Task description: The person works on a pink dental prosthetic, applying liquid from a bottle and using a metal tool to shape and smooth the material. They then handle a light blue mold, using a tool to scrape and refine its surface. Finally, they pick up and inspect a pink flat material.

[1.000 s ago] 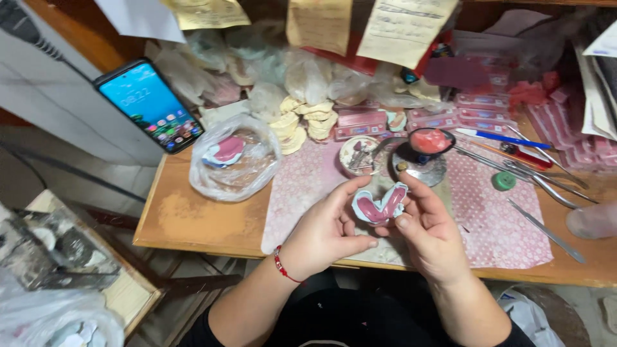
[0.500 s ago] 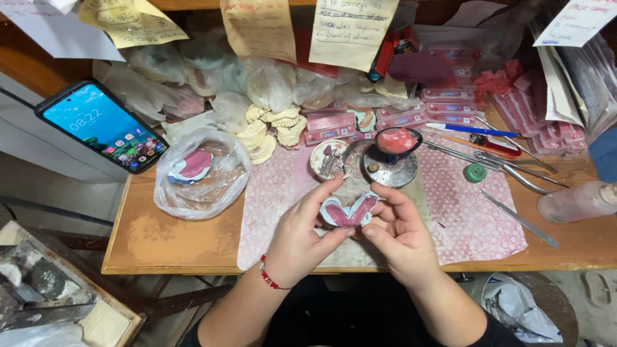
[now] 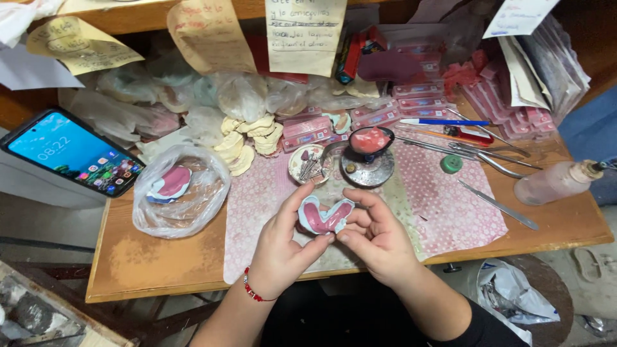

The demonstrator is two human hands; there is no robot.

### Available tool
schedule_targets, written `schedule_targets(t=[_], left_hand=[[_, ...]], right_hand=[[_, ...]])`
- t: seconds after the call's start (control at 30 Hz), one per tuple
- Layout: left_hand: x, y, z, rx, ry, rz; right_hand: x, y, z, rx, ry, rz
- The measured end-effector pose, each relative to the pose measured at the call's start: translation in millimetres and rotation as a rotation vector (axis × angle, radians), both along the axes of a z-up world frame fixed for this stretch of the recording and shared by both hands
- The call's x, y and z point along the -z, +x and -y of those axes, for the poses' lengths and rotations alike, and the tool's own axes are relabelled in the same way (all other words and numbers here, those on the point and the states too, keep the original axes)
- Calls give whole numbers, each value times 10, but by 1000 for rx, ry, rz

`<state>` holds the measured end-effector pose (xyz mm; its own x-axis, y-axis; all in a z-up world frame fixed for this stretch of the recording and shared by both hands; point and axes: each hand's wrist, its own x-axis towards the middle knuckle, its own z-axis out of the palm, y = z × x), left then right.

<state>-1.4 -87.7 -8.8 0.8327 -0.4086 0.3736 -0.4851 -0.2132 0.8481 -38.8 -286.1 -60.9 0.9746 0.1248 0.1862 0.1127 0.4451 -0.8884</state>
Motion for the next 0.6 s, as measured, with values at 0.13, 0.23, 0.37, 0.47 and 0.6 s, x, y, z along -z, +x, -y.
schedule_targets(t=[0.13, 0.23, 0.37, 0.47, 0.6], left_hand=[[109, -21, -6, -97, -11, -113], [129, -32, -12, -159, -67, -201], [111, -29, -8, -196, -172, -264], [129, -40, 1, -199, -187, -252], [160, -42, 4, -198, -198, -232]], right_hand=[[-57, -27, 5, 18, -53, 34], [-281, -41, 68, 124, -281, 56], [-544, 69, 333, 436, -1154, 476], [-478, 148, 486, 494, -1319, 518], [-364, 199, 513, 495, -1304, 517]])
